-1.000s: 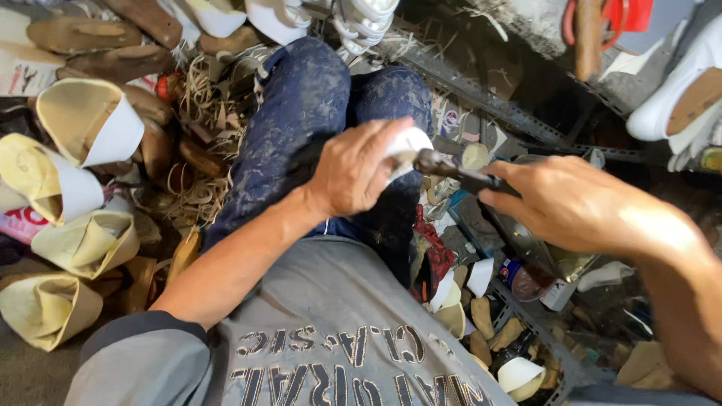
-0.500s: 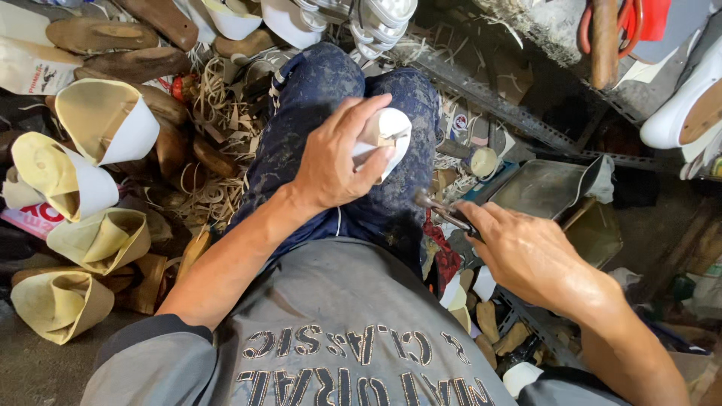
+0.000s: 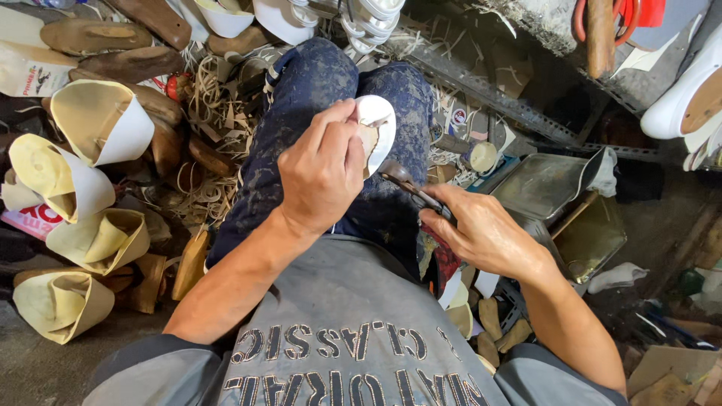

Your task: The person holds a white shoe on their lap and uses pliers to press and shape the upper part of the shoe. They repeatedly adjust the shoe's position and use the pliers to clamp and smooth the material around the toe and sides.

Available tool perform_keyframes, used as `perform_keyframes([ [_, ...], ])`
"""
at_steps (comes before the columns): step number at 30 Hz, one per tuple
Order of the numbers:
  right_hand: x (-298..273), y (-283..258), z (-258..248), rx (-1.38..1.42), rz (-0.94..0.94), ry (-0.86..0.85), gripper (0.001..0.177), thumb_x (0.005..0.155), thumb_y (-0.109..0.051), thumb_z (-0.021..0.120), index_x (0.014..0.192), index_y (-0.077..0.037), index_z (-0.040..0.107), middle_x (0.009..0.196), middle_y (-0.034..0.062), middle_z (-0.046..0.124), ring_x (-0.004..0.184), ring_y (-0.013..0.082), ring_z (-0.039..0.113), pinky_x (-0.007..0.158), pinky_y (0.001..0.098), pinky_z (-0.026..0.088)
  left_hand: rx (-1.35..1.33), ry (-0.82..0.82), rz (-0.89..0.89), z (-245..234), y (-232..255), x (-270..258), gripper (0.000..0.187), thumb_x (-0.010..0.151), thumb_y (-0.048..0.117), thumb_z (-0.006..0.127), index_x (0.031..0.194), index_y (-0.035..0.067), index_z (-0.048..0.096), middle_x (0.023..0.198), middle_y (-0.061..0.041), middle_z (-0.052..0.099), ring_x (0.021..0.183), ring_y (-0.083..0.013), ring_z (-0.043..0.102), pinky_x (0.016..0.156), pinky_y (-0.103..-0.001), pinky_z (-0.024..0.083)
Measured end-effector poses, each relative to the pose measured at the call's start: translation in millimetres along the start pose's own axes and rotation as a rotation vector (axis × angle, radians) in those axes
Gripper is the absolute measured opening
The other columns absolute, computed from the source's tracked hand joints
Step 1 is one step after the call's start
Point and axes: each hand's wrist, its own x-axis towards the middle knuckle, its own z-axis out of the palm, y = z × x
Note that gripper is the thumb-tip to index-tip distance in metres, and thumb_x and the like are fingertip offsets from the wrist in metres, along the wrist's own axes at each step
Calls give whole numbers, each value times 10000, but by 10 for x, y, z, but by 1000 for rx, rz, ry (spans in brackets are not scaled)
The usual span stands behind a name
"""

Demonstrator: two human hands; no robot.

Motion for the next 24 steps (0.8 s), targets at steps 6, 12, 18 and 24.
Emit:
perform_keyframes([
  [6, -12, 148, 92, 186, 102, -86, 288, 1018, -235, 539, 1223, -76, 665, 869, 223, 731, 874, 458, 727, 749, 515, 561, -318, -237, -125, -271, -41, 300, 69, 890, 17, 680, 866, 69, 642, 999, -59, 770, 880, -259, 768, 682, -327, 602],
  [12, 157, -54, -152, 368, 62, -138, 273, 1001, -259, 543, 1104, -61, 700, 859, 203, 784, 823, 347, 745, 778, 510, 557, -642, -305, -360, -326, 28, 389, 88, 853, -22, 762, 817, 22, 695, 940, -95, 788, 847, -234, 780, 676, -272, 616],
  [18, 324, 179, -365, 449, -91, -317, 365, 1047, -216, 458, 1163, 49, 681, 945, 299, 768, 888, 415, 764, 926, 547, 542, -599, -298, -241, -329, 118, 322, 45, 903, -13, 749, 887, 24, 730, 1002, -132, 782, 872, -311, 776, 691, -357, 620],
  [24, 342, 268, -359, 605, -117, -387, 375, 1029, -220, 492, 1206, 41, 694, 1005, 197, 813, 970, 282, 775, 903, 451, 548, -684, -241, -161, -66, -119, 55, 222, 942, 151, 690, 1120, 18, 687, 1153, -165, 725, 979, -364, 730, 796, -404, 605],
])
